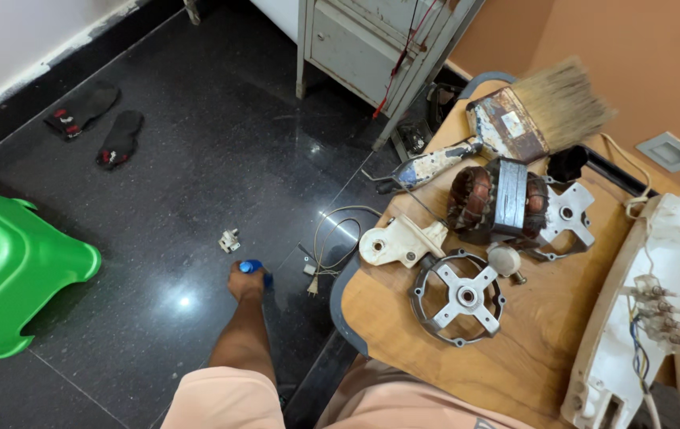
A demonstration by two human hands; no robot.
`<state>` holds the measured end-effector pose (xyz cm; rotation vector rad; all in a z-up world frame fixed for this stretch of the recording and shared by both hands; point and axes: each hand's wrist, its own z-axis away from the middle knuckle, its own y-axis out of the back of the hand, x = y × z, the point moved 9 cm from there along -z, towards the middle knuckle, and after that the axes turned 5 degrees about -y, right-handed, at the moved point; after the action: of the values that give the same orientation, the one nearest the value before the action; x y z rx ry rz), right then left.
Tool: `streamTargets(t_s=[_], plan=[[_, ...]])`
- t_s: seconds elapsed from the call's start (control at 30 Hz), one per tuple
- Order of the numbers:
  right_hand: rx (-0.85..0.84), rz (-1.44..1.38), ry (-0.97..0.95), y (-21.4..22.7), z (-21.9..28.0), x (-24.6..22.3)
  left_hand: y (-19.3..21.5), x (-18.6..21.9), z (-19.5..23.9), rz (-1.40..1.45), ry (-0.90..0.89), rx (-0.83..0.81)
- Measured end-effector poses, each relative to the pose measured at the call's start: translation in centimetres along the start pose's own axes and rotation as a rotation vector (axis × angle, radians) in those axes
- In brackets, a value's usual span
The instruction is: The person disassembles a white plastic appliance housing to access the internal wiring and components. They use a screwdriver to remove screws, apply a liquid from a blue bottle to a small component, and wipe down the internal parts with a grey cloth.
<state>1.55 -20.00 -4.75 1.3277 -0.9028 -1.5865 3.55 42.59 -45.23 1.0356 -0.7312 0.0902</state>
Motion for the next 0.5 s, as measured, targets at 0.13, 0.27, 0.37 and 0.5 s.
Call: streamTargets(t_s=[0.13, 0.27, 0.37, 0.5], plan=[[-0.012, 0.023, 0.009, -0.5, 0.4, -0.3, -0.7, -0.3, 0.1, 0.037, 0.006, -0.113], [0.025, 0.024, -0.034, -0.1, 4.3, 2.5, 1.1, 4.1, 0.9, 0.080, -0.253, 0.025], [0.084, 0.083, -0.053, 2.0, 8.2, 5.6, 3.9, 9.1, 0.6, 0.466, -0.421, 0.031], [0.229, 0.316, 0.090, 5.6, 11.8, 5.6, 18.1, 19.7, 3.5, 0.507, -1.052, 0.385]])
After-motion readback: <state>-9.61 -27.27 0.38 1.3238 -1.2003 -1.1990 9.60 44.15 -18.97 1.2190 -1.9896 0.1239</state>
